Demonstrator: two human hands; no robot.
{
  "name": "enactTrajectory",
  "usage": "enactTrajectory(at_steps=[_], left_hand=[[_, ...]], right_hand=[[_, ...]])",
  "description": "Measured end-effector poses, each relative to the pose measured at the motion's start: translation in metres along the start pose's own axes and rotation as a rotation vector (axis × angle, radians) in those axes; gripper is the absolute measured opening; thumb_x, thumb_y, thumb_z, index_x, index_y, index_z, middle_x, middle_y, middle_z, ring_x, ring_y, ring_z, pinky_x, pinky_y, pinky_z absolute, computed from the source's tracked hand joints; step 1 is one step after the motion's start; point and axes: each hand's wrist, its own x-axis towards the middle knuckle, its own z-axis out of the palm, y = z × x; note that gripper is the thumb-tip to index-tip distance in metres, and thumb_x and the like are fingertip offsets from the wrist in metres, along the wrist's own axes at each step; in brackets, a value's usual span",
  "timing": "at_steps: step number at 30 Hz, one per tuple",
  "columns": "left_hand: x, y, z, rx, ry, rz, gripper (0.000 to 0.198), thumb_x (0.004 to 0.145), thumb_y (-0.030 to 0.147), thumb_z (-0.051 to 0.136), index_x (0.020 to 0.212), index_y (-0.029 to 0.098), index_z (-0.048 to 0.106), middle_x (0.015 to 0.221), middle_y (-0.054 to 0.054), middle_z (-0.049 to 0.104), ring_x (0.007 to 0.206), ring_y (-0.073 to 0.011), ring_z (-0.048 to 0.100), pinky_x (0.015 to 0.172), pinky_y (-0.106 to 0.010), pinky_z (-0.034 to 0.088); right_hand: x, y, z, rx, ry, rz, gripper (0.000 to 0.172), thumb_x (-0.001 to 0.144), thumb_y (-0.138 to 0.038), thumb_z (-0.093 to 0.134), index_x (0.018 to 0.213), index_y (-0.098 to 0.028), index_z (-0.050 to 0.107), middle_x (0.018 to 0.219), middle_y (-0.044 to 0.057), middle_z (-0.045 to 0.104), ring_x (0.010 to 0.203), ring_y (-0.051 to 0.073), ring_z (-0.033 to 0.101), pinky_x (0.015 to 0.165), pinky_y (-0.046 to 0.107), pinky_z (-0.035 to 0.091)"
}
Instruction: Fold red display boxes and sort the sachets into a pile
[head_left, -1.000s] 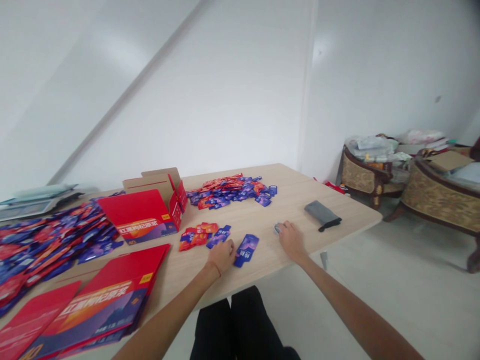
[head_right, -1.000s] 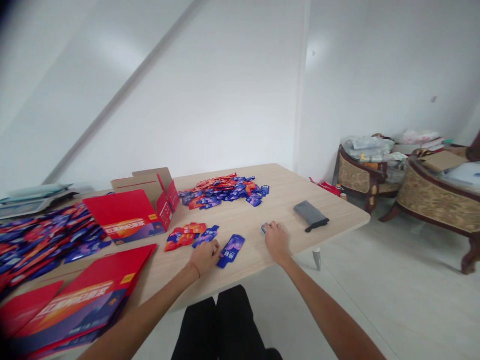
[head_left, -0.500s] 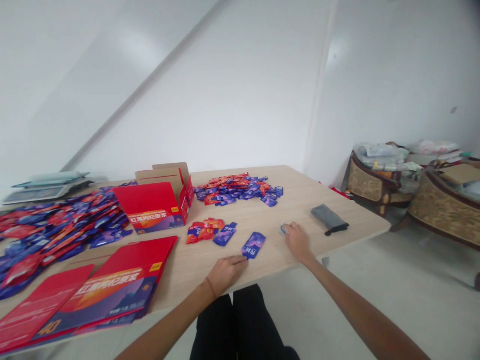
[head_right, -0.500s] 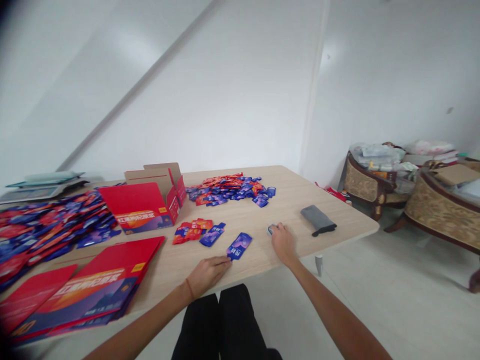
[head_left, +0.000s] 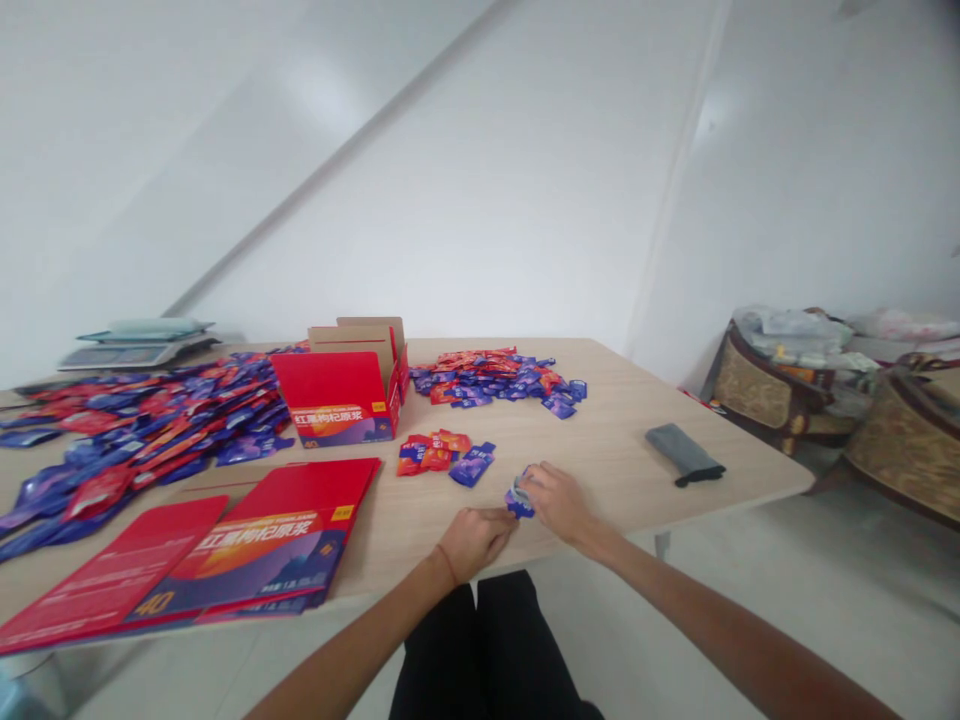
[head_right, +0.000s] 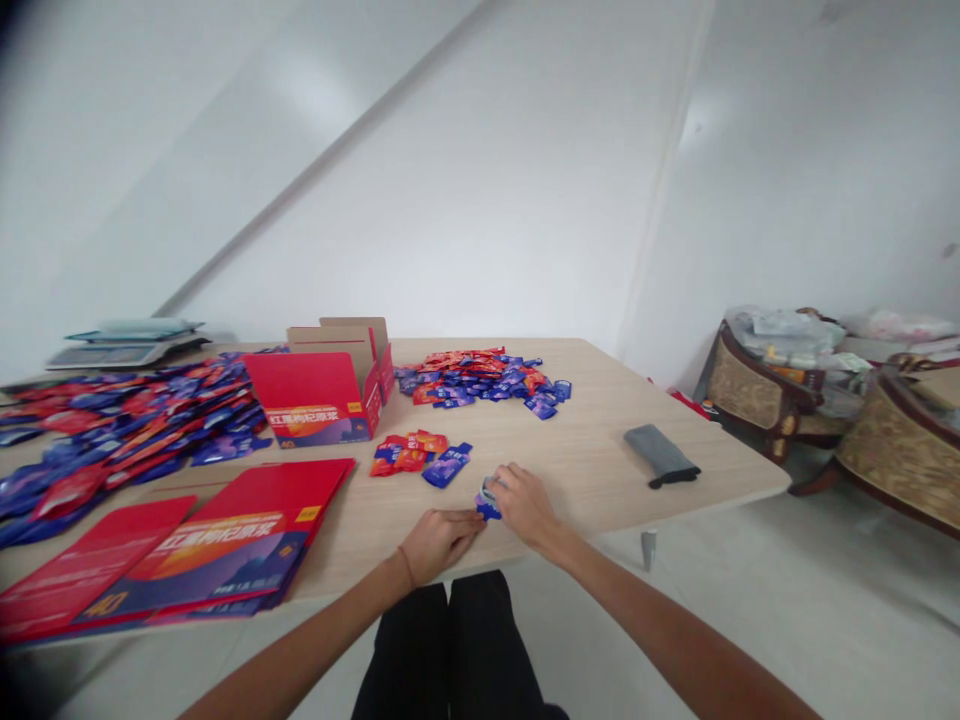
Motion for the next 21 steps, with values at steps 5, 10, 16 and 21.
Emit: enactTrajectory(at_steps=[5,10,16,21], left_hand=[[0.001,0.002,-0.001,-0.027,-0.026,-0.029,0.031,0.103,0.019,0.047,0.119,0.022,0.074,0.123,-0.004,0.076,0.111,-0.0172,0.073,0.101,-0.027,0.055],[0.000,0.001,0.001,-0.029,-0.011,-0.017,0.030,0.104,0.019,0.047,0.117,0.022,0.073,0.125,-0.004,0.075,0.117,-0.0170,0.071,0.107,-0.028,0.053],[-0.001,-0.001,0.004,-0.001,0.004,-0.022,0.030,0.104,0.022,0.048,0.119,0.021,0.075,0.127,-0.005,0.075,0.118,-0.0193,0.071,0.108,-0.032,0.054],[-0.001,-0.002,0.005,0.017,-0.011,-0.014,0.030,0.104,0.022,0.049,0.120,0.022,0.075,0.127,-0.005,0.075,0.119,-0.0191,0.071,0.108,-0.033,0.054]], right_hand=[[0.004,-0.017,0.016,-0.041,-0.115,-0.059,0.015,0.099,-0.021,0.057,0.102,-0.021,0.072,0.103,0.007,0.067,0.099,0.021,0.055,0.084,0.032,0.042],[0.007,0.000,0.020,-0.087,-0.148,-0.034,0.016,0.099,-0.019,0.058,0.104,-0.023,0.073,0.106,0.007,0.068,0.103,0.022,0.055,0.085,0.031,0.042],[0.011,0.033,0.023,-0.161,-0.174,0.041,0.020,0.100,-0.021,0.055,0.108,-0.022,0.073,0.112,0.009,0.067,0.106,0.022,0.055,0.089,0.032,0.044],[0.016,0.044,0.018,-0.197,-0.230,0.080,0.022,0.100,-0.020,0.054,0.110,-0.021,0.073,0.115,0.010,0.067,0.107,0.023,0.056,0.088,0.032,0.045]])
